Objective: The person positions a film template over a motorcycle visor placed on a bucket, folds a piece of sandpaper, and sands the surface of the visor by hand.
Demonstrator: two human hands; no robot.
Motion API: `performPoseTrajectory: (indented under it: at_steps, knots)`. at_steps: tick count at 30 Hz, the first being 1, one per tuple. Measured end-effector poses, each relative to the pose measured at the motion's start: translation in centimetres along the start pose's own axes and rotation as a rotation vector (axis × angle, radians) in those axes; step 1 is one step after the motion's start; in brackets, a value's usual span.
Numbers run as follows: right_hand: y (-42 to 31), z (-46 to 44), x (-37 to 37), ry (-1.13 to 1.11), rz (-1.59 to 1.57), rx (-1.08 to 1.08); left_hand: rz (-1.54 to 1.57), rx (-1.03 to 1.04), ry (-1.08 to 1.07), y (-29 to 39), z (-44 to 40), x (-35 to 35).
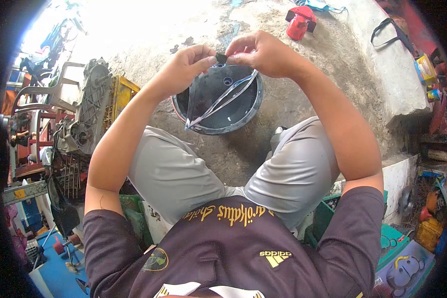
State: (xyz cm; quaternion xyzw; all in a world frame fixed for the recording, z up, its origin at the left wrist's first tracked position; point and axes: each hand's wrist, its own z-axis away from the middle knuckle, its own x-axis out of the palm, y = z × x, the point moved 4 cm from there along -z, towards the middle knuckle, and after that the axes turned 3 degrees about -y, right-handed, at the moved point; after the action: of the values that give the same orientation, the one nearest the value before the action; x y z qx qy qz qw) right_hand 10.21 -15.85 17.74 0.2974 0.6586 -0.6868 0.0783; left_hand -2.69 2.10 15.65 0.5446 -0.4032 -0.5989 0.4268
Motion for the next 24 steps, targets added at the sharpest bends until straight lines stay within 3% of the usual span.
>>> performPoseTrajectory:
  at_steps: [6, 8, 14, 21, 23, 24]
  knots:
    - [0.0, -0.2, -0.4, 0.018, -0.027, 0.024, -0.456, 0.05, 0.232, 2.2, 0.5, -0.6]
    - [0.4, -0.3, -0.7, -0.024, -0.072, 0.129, -0.564, 0.179, 0.329, 3.5, 1.0, -0.3]
    - [0.7, -0.4, -0.8, -0.029, -0.135, 0.122, -0.798, 0.451, 0.423, 4.7, 1.3, 0.2]
    - [0.2, 0.1, -0.8, -0.005, -0.122, 0.115, -0.756, 0.388, 0.403, 4.8, 1.5, 0.5]
    - [-0.2, 0.3, -0.9, -0.008, -0.108, 0.097, -0.459, 0.175, 0.393, 4.2, 1.7, 0.5]
    - [-0.3, 0.4, -1.0, -0.007, -0.108, 0.097, -0.459, 0.175, 0.392, 3.9, 1.6, 0.4]
